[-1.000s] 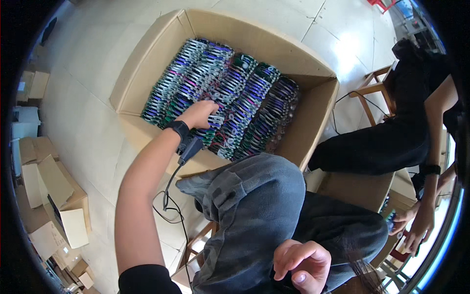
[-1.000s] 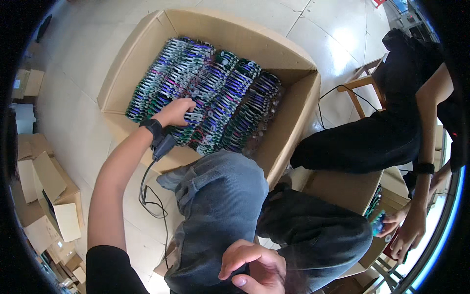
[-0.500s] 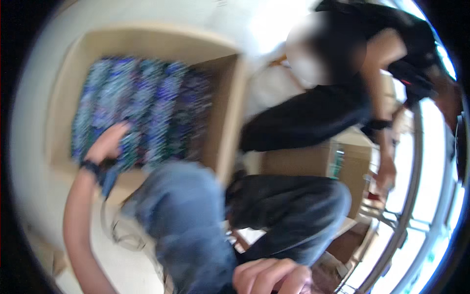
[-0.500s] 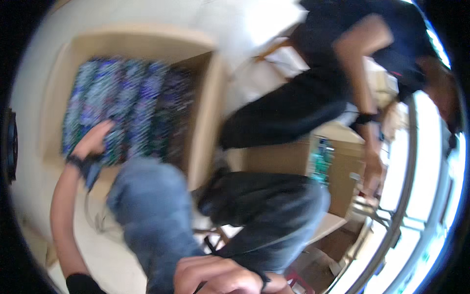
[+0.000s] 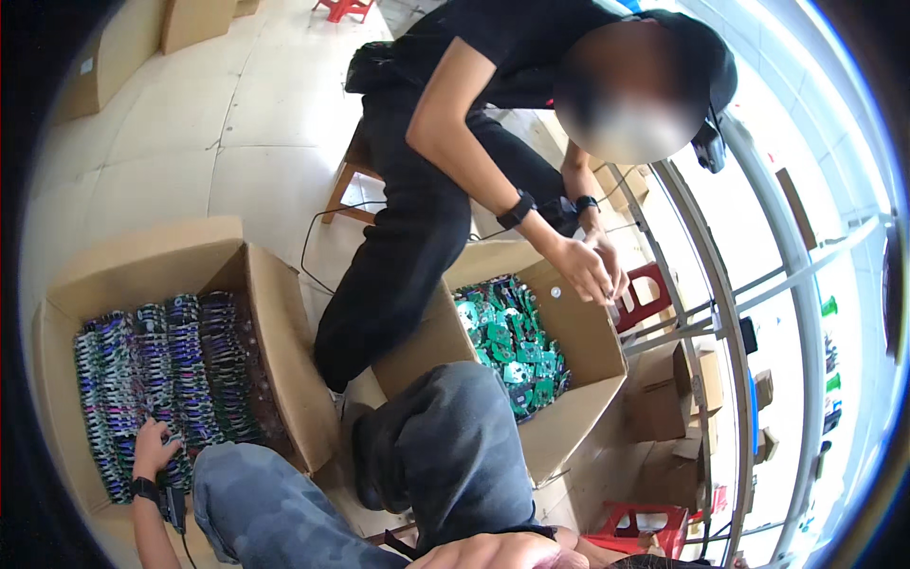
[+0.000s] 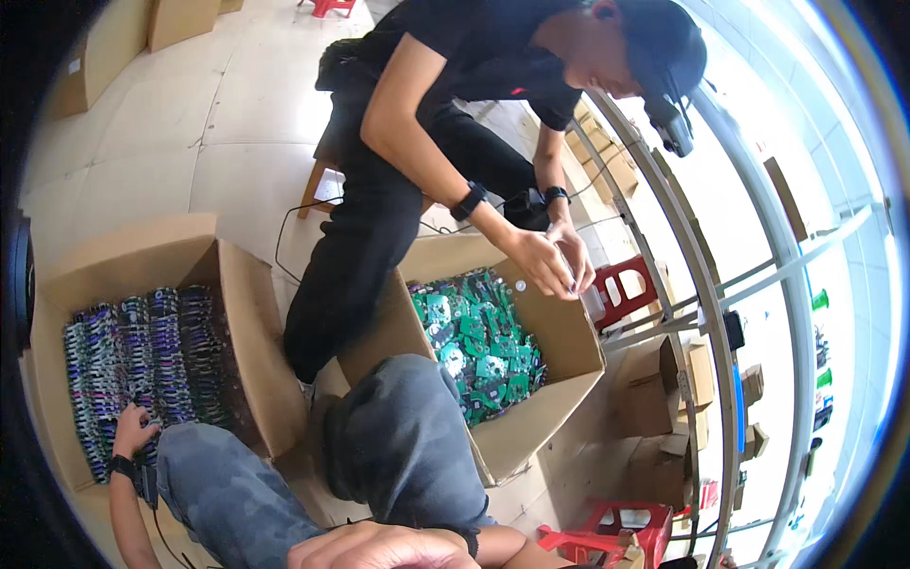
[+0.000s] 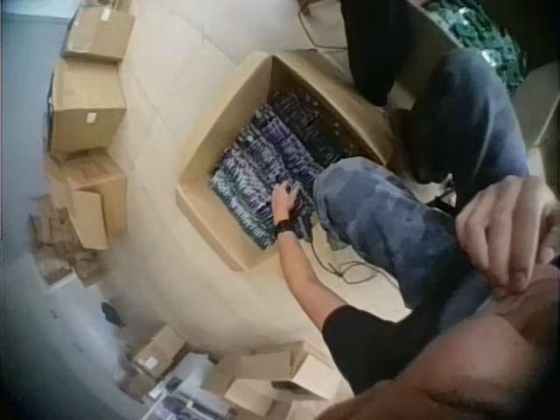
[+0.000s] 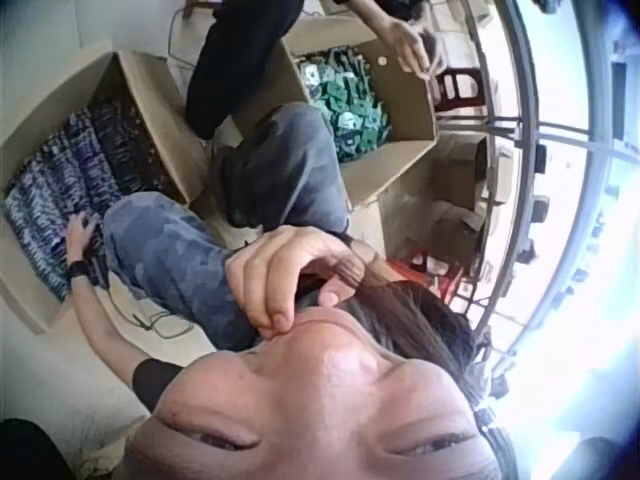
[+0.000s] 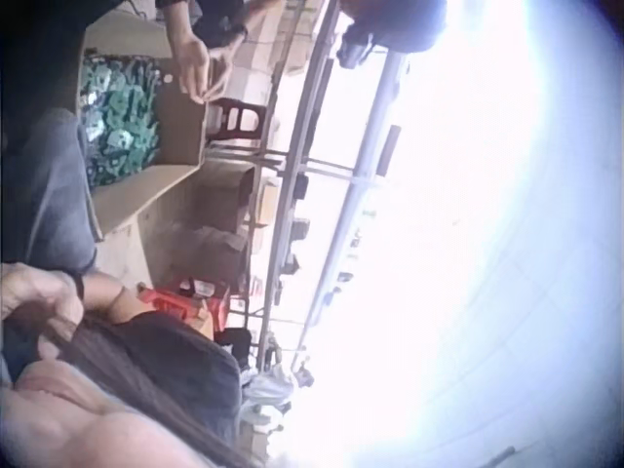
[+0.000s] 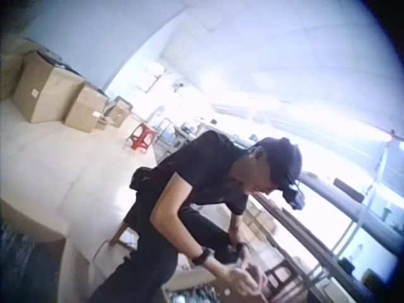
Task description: Sorting and stacking electronic circuit boards from large shipping boxes.
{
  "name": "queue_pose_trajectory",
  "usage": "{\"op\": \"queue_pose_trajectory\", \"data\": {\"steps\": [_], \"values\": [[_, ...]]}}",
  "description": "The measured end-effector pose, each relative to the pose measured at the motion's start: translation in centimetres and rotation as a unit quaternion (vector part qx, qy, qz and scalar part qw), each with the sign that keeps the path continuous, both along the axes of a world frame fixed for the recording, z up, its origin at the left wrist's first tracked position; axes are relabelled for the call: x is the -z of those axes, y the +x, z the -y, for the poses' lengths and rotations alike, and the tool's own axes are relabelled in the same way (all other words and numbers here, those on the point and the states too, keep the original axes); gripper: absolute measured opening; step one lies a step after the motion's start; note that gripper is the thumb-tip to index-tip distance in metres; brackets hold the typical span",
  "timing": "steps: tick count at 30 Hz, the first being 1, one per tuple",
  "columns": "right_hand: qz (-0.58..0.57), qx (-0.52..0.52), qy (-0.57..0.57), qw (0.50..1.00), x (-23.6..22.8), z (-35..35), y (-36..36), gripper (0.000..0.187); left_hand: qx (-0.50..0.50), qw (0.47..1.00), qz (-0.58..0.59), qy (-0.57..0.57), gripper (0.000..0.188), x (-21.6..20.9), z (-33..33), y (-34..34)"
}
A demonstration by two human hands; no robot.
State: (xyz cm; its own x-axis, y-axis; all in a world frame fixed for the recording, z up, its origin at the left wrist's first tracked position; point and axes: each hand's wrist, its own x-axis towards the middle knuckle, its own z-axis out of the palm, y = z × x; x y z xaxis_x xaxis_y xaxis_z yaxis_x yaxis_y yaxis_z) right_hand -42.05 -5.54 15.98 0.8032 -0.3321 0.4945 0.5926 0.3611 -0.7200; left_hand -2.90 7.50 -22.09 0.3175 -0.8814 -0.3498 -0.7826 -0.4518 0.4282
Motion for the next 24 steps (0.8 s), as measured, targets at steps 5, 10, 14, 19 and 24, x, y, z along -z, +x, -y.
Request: {"op": "queue_pose_trajectory", "data": {"steps": [5, 10, 14, 19, 24], "values": [[0.028, 0.016, 0.004, 0.999, -1.7, -0.8, -1.3, 0.033, -0.024, 0.998, -0.048, -0.039, 0.028, 0.7, 0.8, 0.0], [0.037, 0.007, 0.033, 0.999, -1.8, -2.7, -1.6, 0.037, -0.062, 0.995, -0.037, -0.064, 0.027, 1.4, -1.8, 0.1], [0.022, 0.02, 0.046, 0.998, -2.9, -3.3, -1.5, 0.041, -0.043, 0.998, -0.034, -0.035, 0.031, 0.3, -1.2, -0.4], [0.027, 0.071, 0.066, 0.995, -3.0, -4.3, -0.3, 0.045, -0.048, 0.997, -0.024, 0.056, 0.039, -2.1, 0.5, -1.4], [0.021, 0.098, 0.128, 0.987, -1.0, -5.4, 3.0, 0.049, -0.035, 0.999, -0.03, 0.017, 0.037, 0.2, -0.2, -1.0]]}}
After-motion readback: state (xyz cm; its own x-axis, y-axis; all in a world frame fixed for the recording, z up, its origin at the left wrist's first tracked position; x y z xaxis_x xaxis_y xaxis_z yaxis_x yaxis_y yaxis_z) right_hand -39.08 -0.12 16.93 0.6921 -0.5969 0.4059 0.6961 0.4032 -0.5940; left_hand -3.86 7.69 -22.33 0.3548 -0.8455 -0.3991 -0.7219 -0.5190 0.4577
